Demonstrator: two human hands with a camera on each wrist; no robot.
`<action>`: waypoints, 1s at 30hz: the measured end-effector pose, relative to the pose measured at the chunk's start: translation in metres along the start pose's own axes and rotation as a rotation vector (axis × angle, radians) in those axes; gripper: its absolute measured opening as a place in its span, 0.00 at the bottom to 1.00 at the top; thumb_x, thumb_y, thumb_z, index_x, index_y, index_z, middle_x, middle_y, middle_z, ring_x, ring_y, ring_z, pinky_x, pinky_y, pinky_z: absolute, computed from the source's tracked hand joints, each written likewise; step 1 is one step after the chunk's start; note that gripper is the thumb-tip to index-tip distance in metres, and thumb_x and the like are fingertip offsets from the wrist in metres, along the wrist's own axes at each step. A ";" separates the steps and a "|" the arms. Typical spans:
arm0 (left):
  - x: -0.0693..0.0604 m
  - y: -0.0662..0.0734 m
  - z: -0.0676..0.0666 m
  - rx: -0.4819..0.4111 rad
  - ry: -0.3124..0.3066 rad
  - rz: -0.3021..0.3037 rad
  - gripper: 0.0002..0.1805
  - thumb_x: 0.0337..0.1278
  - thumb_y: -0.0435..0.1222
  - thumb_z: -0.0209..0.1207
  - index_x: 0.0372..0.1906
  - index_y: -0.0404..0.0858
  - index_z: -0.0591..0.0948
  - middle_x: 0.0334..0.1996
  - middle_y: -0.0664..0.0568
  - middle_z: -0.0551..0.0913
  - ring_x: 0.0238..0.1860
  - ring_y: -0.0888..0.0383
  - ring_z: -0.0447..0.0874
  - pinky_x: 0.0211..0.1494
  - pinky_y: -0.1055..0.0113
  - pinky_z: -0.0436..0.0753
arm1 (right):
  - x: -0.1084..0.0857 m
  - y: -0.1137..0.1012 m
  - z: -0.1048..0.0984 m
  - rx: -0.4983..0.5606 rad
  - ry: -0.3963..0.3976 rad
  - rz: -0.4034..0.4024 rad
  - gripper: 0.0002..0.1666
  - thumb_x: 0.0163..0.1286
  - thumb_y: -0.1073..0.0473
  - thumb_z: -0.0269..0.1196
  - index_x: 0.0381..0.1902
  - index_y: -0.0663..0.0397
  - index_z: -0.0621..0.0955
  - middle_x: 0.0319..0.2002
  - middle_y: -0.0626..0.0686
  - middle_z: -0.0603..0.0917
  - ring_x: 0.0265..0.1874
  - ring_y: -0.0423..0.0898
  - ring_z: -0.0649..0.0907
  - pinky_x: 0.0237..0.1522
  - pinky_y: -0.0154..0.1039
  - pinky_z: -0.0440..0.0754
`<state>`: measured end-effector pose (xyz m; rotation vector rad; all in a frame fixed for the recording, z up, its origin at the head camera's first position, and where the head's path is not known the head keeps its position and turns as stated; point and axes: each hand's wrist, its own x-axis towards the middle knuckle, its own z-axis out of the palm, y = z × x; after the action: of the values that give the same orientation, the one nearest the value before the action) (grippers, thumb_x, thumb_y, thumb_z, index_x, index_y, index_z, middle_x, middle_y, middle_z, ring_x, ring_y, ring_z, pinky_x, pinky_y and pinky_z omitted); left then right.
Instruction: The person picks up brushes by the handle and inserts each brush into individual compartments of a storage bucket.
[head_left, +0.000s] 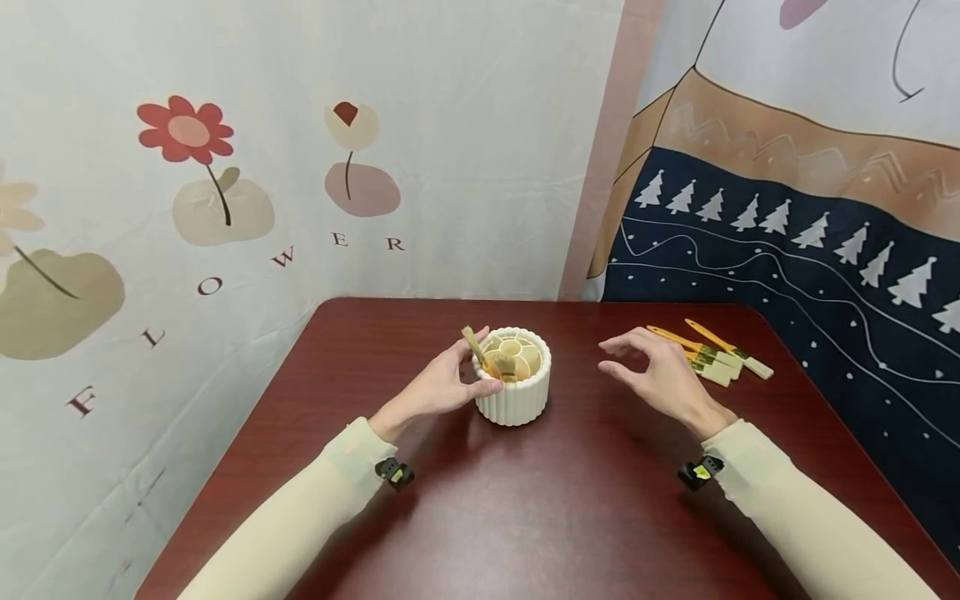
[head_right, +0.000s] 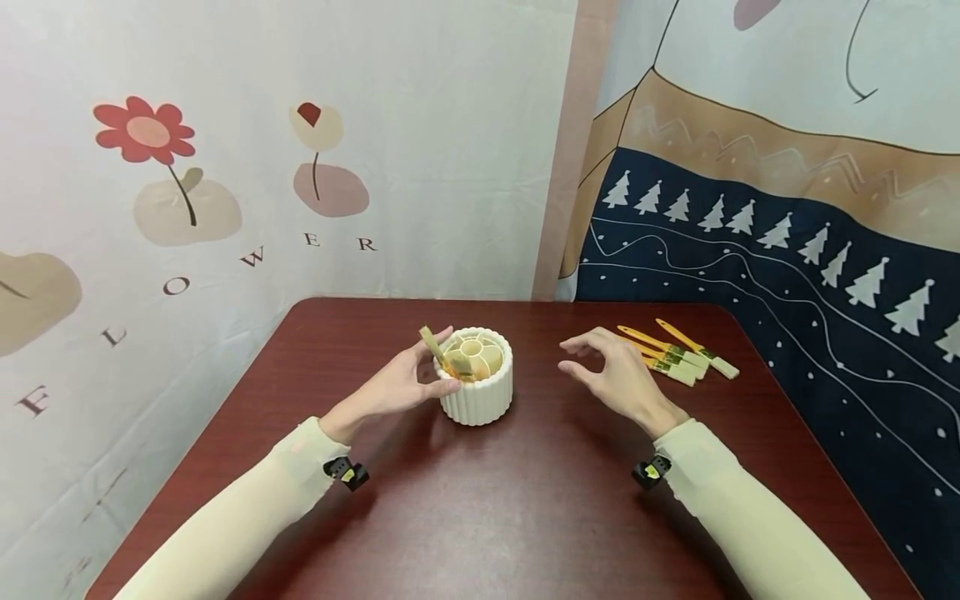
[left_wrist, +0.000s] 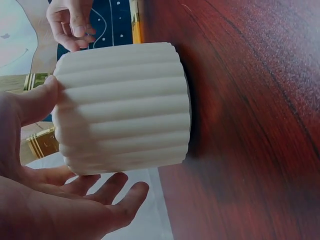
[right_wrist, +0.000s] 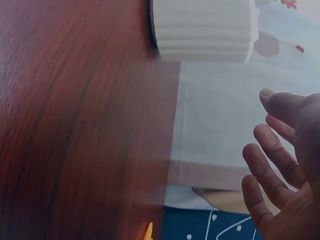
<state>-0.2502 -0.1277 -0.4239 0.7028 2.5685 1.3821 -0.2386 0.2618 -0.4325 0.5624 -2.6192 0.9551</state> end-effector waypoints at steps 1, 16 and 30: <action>0.000 0.000 0.000 0.005 0.002 0.002 0.53 0.74 0.39 0.77 0.94 0.35 0.61 0.95 0.42 0.64 0.88 0.39 0.74 0.91 0.37 0.72 | 0.000 0.002 -0.001 -0.003 0.000 0.003 0.22 0.76 0.54 0.83 0.64 0.46 0.93 0.56 0.48 0.95 0.55 0.49 0.94 0.63 0.49 0.91; -0.012 -0.019 0.022 0.017 0.263 0.016 0.61 0.61 0.65 0.81 0.90 0.41 0.68 0.84 0.41 0.78 0.83 0.42 0.81 0.88 0.39 0.77 | -0.005 0.032 -0.012 -0.045 -0.039 0.080 0.25 0.78 0.50 0.81 0.69 0.48 0.91 0.60 0.56 0.95 0.58 0.55 0.91 0.64 0.63 0.88; -0.030 0.023 0.046 0.126 0.446 -0.126 0.54 0.55 0.58 0.87 0.77 0.36 0.73 0.70 0.40 0.78 0.66 0.40 0.86 0.66 0.49 0.86 | -0.008 0.059 -0.024 -0.097 -0.085 0.162 0.30 0.80 0.49 0.79 0.74 0.54 0.88 0.69 0.64 0.87 0.67 0.68 0.89 0.70 0.73 0.87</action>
<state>-0.2004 -0.0960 -0.4339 0.2581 2.9958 1.4843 -0.2547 0.3214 -0.4500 0.3801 -2.8050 0.8616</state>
